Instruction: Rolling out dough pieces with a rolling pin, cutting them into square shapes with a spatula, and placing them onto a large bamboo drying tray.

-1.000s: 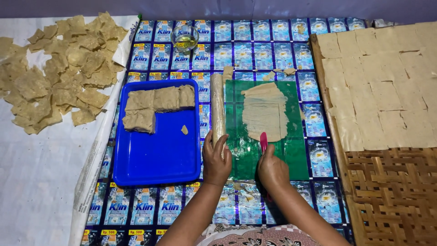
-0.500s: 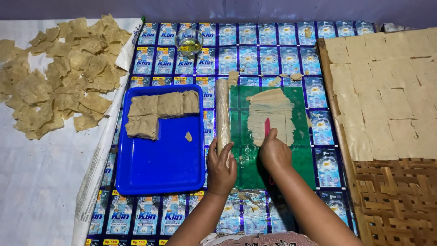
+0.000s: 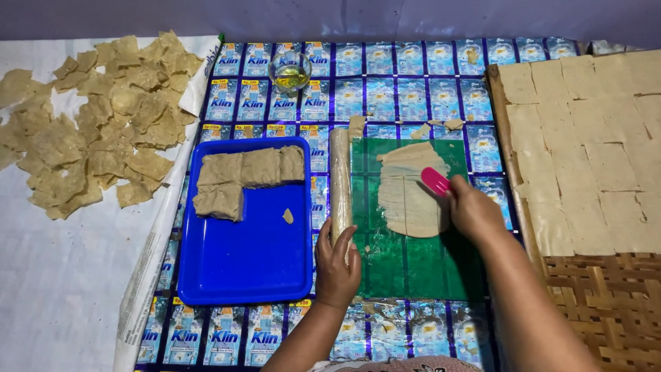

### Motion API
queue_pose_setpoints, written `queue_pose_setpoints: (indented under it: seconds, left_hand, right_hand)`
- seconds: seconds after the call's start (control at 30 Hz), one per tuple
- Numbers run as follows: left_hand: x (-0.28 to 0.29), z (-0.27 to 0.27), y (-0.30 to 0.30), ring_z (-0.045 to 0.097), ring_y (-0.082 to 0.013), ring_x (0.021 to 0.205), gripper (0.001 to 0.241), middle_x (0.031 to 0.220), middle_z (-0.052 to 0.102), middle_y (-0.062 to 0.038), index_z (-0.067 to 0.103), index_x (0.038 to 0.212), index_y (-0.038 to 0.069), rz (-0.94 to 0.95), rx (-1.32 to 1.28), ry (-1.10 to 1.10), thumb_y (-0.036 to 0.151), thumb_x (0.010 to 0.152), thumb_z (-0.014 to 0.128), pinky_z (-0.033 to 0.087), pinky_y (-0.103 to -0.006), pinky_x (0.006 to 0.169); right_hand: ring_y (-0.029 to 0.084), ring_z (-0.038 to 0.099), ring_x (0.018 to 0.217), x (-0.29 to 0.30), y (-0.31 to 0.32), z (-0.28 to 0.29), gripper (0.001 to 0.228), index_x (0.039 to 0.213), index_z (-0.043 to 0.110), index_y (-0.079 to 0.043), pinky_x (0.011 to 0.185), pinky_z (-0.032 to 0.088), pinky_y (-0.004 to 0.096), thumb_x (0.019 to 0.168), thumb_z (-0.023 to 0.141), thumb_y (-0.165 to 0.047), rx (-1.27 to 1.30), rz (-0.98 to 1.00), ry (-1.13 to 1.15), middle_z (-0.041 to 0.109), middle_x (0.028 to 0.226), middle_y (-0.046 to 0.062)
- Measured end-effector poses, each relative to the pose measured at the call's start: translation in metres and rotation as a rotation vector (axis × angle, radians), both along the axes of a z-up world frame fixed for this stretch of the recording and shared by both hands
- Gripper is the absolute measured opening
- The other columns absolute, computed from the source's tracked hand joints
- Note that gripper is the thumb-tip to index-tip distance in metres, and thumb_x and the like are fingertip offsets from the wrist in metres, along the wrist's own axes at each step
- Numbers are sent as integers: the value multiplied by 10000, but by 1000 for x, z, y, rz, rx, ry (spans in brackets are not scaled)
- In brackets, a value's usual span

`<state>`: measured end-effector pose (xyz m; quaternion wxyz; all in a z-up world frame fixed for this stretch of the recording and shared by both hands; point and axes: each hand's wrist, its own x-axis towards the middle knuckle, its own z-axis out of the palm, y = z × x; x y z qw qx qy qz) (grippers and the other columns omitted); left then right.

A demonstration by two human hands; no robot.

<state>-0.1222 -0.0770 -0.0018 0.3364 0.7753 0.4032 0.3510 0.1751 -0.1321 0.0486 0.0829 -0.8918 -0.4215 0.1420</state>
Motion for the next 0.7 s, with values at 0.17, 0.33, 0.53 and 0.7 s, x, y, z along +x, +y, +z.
queue_pose_setpoints:
  seconds: [0.17,0.33,0.53,0.7]
  left_hand:
    - [1,-2,0,473,-451,1383,379,1526,401,-269,668,1311,116,12,55,25,74,938,617,453,-503,1094]
    - [3,2,-2,494,-441,1365,358,1516,403,-273,670,1302,111,7,33,-1,74,953,599,479,-479,1075]
    - [4,3,-4,504,-435,1352,344,1508,410,-270,671,1302,106,26,67,19,81,968,590,486,-480,1062]
    - [5,-1,-4,493,-437,1362,349,1518,406,-264,674,1303,106,30,56,41,77,967,582,488,-492,1057]
  right_hand:
    - [381,665,895,36,-63,-5,162,1020,619,-124,733,485,530,970,610,-277,224,260,-151,692,973,102]
    - [290,679,866,44,-89,-8,163,966,673,-174,790,430,467,915,657,-328,156,384,-227,706,898,20]
    - [244,680,902,42,-87,-7,97,925,673,-208,863,388,455,903,670,-302,91,429,-194,711,867,1]
    - [260,678,891,28,-75,-5,101,961,657,-197,804,384,459,897,671,-273,136,496,-174,697,878,23]
